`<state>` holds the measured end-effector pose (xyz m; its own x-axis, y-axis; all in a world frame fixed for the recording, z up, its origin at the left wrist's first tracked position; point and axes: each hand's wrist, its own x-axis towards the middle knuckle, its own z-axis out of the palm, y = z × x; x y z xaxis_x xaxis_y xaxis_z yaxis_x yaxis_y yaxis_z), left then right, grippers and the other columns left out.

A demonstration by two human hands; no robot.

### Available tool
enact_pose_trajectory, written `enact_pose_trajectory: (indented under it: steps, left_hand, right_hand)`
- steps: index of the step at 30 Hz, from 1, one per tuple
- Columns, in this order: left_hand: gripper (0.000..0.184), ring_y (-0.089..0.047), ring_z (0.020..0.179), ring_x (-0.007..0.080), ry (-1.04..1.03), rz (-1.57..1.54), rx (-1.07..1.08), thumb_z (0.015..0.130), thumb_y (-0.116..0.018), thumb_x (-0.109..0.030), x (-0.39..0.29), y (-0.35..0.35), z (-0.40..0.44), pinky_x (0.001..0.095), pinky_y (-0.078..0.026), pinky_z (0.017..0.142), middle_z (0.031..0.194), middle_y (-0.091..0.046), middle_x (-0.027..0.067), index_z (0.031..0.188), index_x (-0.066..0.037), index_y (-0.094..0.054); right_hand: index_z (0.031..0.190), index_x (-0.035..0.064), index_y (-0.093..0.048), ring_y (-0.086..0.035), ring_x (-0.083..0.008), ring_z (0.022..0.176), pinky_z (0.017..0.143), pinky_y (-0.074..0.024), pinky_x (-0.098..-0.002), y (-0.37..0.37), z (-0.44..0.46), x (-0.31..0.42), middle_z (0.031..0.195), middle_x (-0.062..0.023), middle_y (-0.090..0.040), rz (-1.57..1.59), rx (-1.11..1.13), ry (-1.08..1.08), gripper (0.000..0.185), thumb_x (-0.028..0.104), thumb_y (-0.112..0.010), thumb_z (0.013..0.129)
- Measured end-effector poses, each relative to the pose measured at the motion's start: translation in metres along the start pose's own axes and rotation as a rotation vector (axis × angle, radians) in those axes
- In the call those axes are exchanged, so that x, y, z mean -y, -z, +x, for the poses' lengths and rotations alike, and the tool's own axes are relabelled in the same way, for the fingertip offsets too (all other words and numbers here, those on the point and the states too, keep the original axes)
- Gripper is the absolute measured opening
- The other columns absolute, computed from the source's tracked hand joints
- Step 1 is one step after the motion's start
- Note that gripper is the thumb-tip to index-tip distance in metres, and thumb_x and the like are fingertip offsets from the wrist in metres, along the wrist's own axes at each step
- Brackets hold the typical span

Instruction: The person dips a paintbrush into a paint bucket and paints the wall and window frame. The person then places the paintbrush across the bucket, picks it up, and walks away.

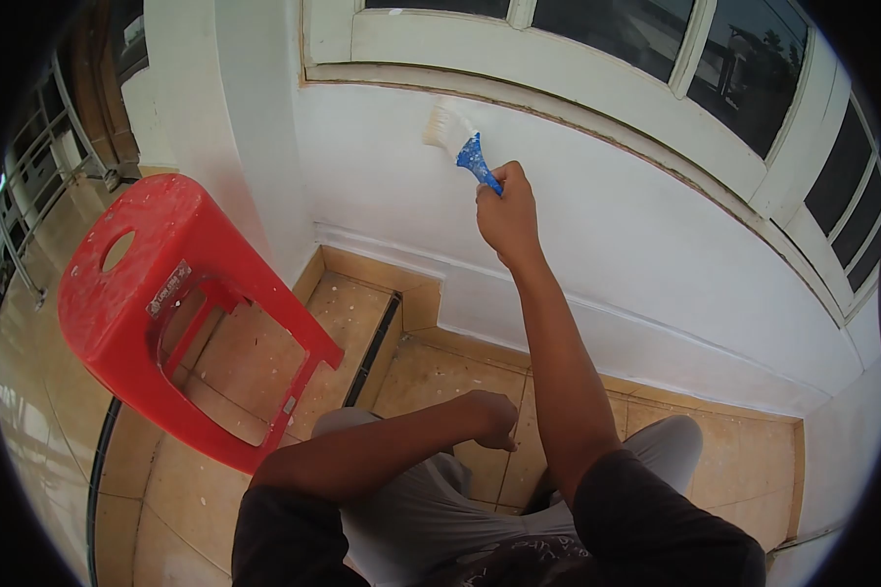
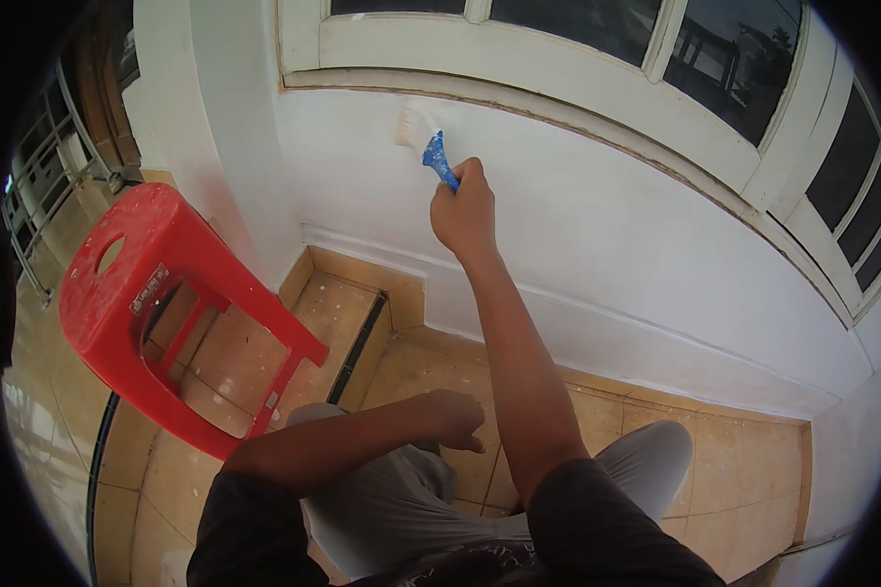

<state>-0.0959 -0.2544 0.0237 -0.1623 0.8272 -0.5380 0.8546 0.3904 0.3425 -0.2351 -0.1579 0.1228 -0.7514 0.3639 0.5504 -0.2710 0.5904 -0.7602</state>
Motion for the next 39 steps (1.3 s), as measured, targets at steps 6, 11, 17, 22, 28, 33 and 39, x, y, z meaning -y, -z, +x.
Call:
enact_pose_trajectory:
  steps: [6,11,17,22,28,33,39]
  left_hand:
    - [0.051,-0.063,0.096,0.0345,-0.033,-0.042,-0.02,0.088,-0.057,-0.048,0.001,0.0,-0.018,0.0438,-0.05,0.082,0.099,-0.066,0.0193,0.098,0.001,-0.068]
    - [0.053,-0.064,0.095,0.0348,-0.087,0.006,-0.024,0.089,-0.055,-0.049,0.001,-0.012,-0.019,0.0447,-0.05,0.081,0.097,-0.066,0.0203,0.096,0.002,-0.068]
    - [0.051,-0.063,0.098,0.0354,-0.038,0.025,0.035,0.09,-0.055,-0.048,0.002,-0.007,-0.009,0.043,-0.049,0.085,0.103,-0.066,0.0199,0.104,0.0,-0.067]
    - [0.05,-0.05,0.121,0.0304,-0.174,-0.211,-0.084,0.089,-0.058,-0.04,0.001,0.003,-0.012,0.0404,-0.04,0.1,0.127,-0.056,0.0146,0.129,-0.01,-0.054]
    - [0.047,-0.042,0.129,0.0278,-0.344,-0.165,-0.2,0.092,-0.057,-0.032,0.017,-0.015,0.033,0.0386,-0.034,0.106,0.14,-0.046,0.0145,0.133,-0.009,-0.05]
    - [0.05,-0.049,0.122,0.0325,-0.241,-0.215,-0.232,0.089,-0.056,-0.042,0.057,-0.059,0.096,0.0407,-0.038,0.101,0.13,-0.053,0.0181,0.124,-0.006,-0.057]
    - [0.059,-0.061,0.103,0.0352,-0.011,-0.039,-0.074,0.086,-0.055,-0.053,0.049,-0.044,0.094,0.0429,-0.047,0.089,0.106,-0.065,0.0213,0.098,0.003,-0.07]
  right_hand:
    - [0.09,0.0014,-0.046,-0.052,-0.0217,0.06,0.059,-0.0422,-0.0352,0.117,-0.064,-0.045,0.069,-0.011,-0.053,-0.23,-0.3,-0.036,0.007,0.003,-0.052,0.086]
    - [0.093,0.002,-0.039,-0.053,-0.0323,0.055,0.055,-0.0426,-0.0412,0.158,-0.084,-0.033,0.066,-0.0165,-0.051,-0.437,-0.508,-0.048,0.01,0.0,-0.047,0.087]
    - [0.095,-0.0022,-0.034,-0.055,-0.0401,0.057,0.054,-0.0416,-0.0457,0.046,-0.059,-0.014,0.064,-0.022,-0.049,-0.436,-0.241,0.07,0.018,-0.006,-0.047,0.084]
    - [0.113,-0.0054,-0.034,-0.062,-0.0418,0.08,0.069,-0.0533,-0.0454,-0.033,-0.028,0.05,0.096,-0.0282,-0.053,-0.327,0.07,-0.02,0.039,-0.004,-0.053,0.079]
    - [0.109,-0.0058,-0.039,-0.063,-0.0421,0.085,0.078,-0.0523,-0.0477,-0.067,-0.004,0.078,0.1,-0.0309,-0.055,-0.249,0.261,0.054,0.033,-0.001,-0.054,0.08]
    - [0.11,-0.0056,-0.04,-0.063,-0.0421,0.086,0.074,-0.049,-0.0494,-0.061,0.023,0.089,0.088,-0.0283,-0.06,-0.073,0.411,0.064,0.034,0.0,-0.048,0.078]
    - [0.102,-0.004,-0.041,-0.062,-0.0431,0.08,0.069,-0.0466,-0.0486,-0.04,0.041,0.065,0.087,-0.0299,-0.06,-0.042,0.286,0.02,0.023,0.003,-0.047,0.081]
